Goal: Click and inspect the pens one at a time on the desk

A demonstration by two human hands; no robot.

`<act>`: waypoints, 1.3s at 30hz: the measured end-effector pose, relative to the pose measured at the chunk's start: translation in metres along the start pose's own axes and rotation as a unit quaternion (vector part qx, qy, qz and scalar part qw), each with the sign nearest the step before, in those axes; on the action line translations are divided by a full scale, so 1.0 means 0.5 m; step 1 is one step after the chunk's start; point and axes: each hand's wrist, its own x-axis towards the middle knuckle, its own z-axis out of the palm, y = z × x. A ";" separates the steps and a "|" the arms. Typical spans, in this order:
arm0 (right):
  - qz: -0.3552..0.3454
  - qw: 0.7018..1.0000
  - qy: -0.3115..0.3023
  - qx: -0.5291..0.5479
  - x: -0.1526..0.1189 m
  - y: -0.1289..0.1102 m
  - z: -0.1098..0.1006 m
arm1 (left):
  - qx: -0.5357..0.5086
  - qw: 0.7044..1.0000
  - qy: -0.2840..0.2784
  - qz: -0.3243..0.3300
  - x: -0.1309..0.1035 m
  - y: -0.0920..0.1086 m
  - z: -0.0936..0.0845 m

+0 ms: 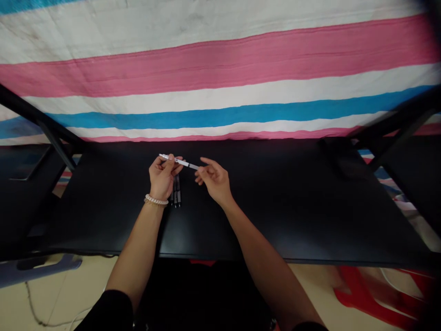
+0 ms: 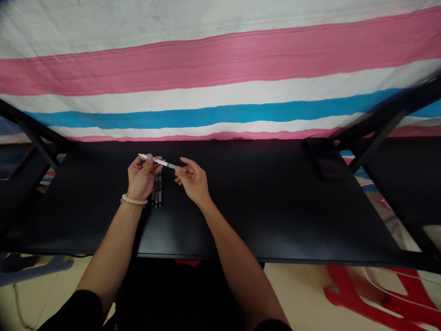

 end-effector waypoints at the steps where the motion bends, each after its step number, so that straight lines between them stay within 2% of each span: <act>1: 0.016 1.000 0.001 -0.004 0.001 -0.001 -0.001 | 0.001 1.000 0.001 -0.001 0.000 0.000 0.000; 5: -0.021 1.000 0.006 -0.011 0.004 -0.004 -0.005 | 0.003 1.000 0.001 -0.003 -0.001 -0.001 0.000; 9: 0.058 0.998 0.001 0.018 0.007 -0.002 -0.007 | 0.002 1.000 -0.004 -0.007 -0.001 -0.002 0.000; 14: -0.012 1.000 -0.008 0.012 0.008 -0.005 -0.011 | -0.008 1.000 -0.004 -0.007 -0.001 -0.001 0.001; 18: 0.043 0.998 -0.025 0.029 0.006 -0.009 -0.007 | -0.002 1.000 -0.001 -0.012 -0.005 -0.002 0.005; 24: 0.021 0.999 0.020 0.044 0.004 -0.021 -0.005 | -0.003 0.998 0.062 0.017 0.012 0.006 -0.010; 27: 0.025 0.998 0.024 0.044 0.005 -0.025 -0.007 | -0.017 0.996 0.085 0.013 0.022 0.012 -0.021; 33: 0.031 0.999 0.014 0.023 0.000 -0.016 0.002 | 0.000 0.999 0.032 -0.011 0.004 -0.003 -0.002; 39: 0.015 0.998 0.061 0.014 -0.002 -0.007 0.008 | -0.003 0.999 0.004 -0.033 -0.006 -0.015 0.007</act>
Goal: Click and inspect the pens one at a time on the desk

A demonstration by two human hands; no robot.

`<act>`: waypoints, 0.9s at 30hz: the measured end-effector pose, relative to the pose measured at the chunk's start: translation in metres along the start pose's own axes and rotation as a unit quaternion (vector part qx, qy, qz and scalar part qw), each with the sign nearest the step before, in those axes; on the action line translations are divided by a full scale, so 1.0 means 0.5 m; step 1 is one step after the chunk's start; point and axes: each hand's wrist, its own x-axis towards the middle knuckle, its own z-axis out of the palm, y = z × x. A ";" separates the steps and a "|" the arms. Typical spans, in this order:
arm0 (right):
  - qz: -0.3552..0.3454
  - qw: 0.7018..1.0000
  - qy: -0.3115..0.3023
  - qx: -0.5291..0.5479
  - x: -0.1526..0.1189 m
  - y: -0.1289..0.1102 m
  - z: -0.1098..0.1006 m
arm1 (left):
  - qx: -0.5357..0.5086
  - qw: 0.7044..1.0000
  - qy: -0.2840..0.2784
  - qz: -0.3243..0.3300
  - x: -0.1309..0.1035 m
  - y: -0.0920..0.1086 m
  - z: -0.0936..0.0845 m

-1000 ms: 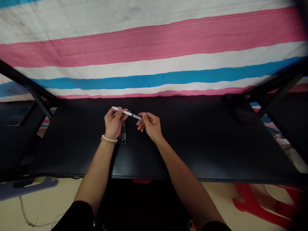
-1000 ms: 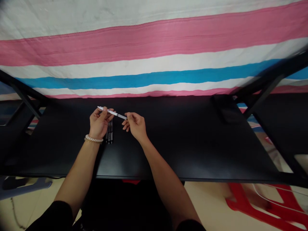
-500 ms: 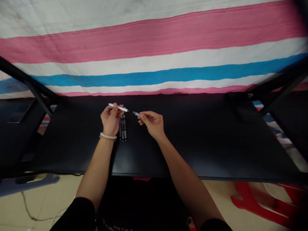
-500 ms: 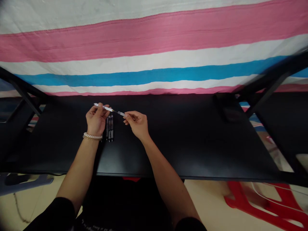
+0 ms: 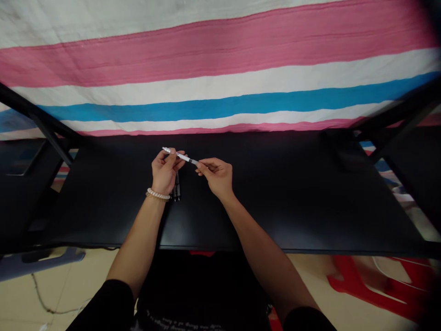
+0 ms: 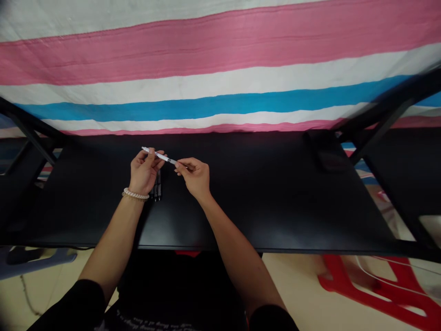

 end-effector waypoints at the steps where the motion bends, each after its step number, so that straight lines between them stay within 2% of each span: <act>1: 0.001 1.000 0.004 -0.007 0.000 0.000 0.000 | -0.003 1.000 -0.002 -0.002 0.000 0.000 -0.001; 3: 0.017 1.000 0.001 -0.019 -0.001 -0.001 -0.001 | -0.008 1.000 -0.005 -0.005 0.001 0.000 -0.002; 7: 0.077 0.996 -0.048 -0.010 0.000 -0.002 -0.005 | -0.003 1.000 -0.014 -0.002 0.003 0.003 -0.004; 12: 0.012 0.999 -0.049 -0.020 0.005 -0.003 -0.011 | -0.011 1.000 0.014 0.020 0.009 0.008 -0.009; 15: 0.039 0.997 -0.052 -0.041 0.004 -0.005 -0.012 | -0.011 1.000 0.009 0.020 0.010 0.008 -0.010; 19: 0.017 0.998 -0.050 -0.035 0.000 -0.005 -0.012 | -0.014 1.000 0.003 0.015 0.008 0.008 -0.008; 22: 0.034 0.996 -0.065 -0.047 -0.003 -0.005 -0.010 | -0.019 1.000 0.003 0.007 0.006 0.008 -0.006; 27: 0.024 0.996 -0.053 -0.069 -0.009 0.000 -0.006 | -0.012 1.000 0.011 0.007 0.006 0.008 -0.003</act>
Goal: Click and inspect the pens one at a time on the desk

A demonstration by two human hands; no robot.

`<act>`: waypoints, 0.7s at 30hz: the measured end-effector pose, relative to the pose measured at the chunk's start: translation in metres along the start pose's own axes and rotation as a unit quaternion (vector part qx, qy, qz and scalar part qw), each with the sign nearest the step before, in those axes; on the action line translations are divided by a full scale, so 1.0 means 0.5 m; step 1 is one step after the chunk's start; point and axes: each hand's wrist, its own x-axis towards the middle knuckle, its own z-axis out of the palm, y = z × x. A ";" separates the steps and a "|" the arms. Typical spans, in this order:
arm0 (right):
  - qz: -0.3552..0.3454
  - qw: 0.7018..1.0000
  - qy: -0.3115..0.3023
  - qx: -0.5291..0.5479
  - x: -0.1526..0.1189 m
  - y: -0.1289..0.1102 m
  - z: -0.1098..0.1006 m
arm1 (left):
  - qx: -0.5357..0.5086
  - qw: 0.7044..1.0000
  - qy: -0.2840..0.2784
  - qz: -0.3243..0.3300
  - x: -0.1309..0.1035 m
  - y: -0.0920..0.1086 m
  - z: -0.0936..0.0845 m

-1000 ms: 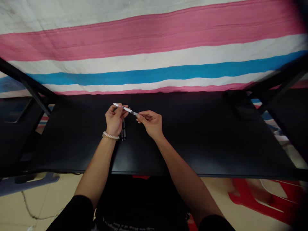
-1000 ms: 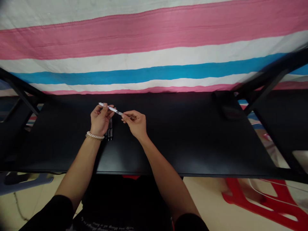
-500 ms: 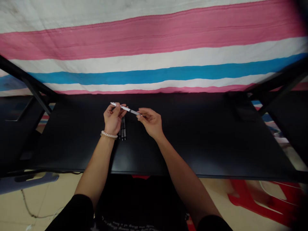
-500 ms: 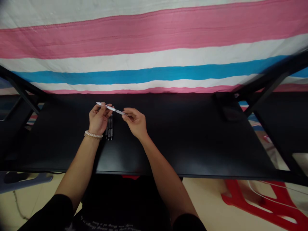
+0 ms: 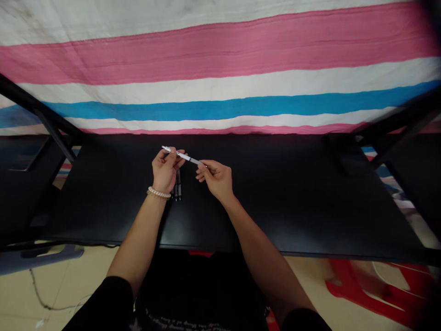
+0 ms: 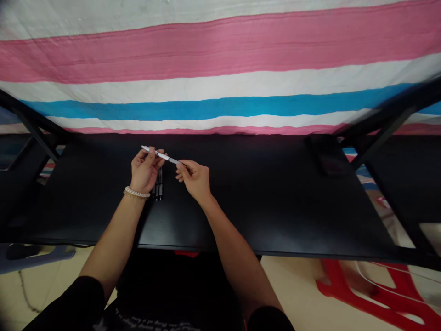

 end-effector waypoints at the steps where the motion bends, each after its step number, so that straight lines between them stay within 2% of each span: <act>1: 0.010 1.000 -0.005 -0.008 0.000 0.001 0.000 | 0.000 1.000 -0.001 0.000 0.000 0.000 0.000; 17: -0.040 0.997 -0.010 -0.070 0.001 0.005 -0.006 | 0.000 1.000 -0.008 -0.001 -0.002 0.000 -0.001; 21: -0.042 0.991 -0.055 -0.115 0.004 0.008 -0.011 | -0.002 1.000 -0.020 -0.013 -0.003 0.003 0.000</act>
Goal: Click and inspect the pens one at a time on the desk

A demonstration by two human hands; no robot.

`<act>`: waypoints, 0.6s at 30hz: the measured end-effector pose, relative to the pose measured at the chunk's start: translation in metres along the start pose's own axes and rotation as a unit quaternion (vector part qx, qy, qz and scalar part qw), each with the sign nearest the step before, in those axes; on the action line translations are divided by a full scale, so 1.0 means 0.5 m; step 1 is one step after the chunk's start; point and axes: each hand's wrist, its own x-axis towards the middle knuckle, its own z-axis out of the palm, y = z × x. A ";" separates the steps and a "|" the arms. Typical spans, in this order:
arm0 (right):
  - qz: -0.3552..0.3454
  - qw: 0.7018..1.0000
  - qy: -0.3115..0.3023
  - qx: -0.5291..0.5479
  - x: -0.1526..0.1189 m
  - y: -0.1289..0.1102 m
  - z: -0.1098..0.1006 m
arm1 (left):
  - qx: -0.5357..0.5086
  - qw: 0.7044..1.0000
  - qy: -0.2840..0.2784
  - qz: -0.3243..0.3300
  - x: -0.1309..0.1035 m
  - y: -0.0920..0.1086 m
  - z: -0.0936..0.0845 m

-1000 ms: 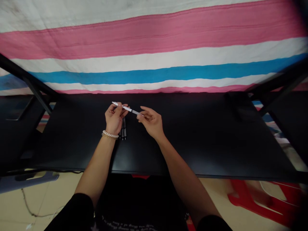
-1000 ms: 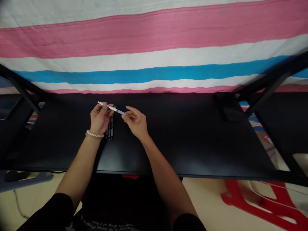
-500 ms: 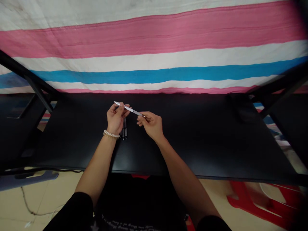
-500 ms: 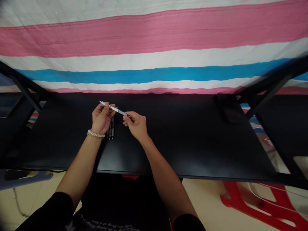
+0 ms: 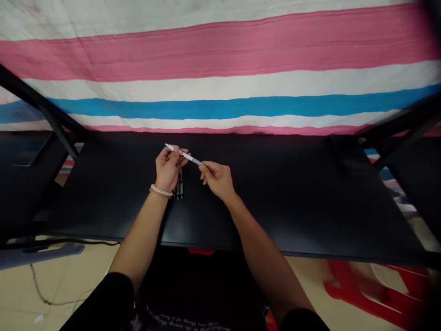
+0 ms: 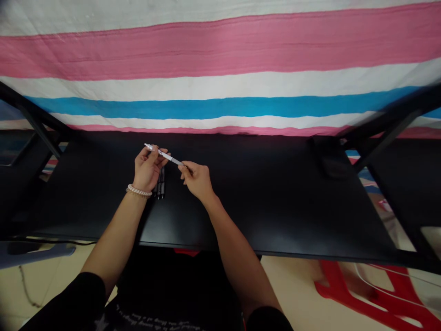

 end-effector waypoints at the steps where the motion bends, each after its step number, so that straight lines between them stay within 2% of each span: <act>1: -0.002 1.000 -0.009 -0.014 0.000 0.000 -0.001 | -0.011 1.000 -0.005 -0.010 0.000 0.003 0.001; 5: -0.026 0.999 -0.036 -0.029 -0.003 -0.002 0.001 | -0.104 0.992 -0.031 -0.067 0.002 0.028 -0.002; 9: -0.045 0.997 -0.038 -0.053 -0.005 -0.002 0.003 | -0.179 0.982 -0.017 -0.063 0.004 0.067 -0.023; 14: -0.043 0.993 0.010 -0.114 0.002 -0.001 -0.009 | -0.186 0.980 0.016 -0.068 0.005 0.106 -0.047; 18: -0.059 0.986 0.021 -0.156 0.007 0.005 -0.020 | -0.175 0.982 0.022 -0.063 0.004 0.124 -0.054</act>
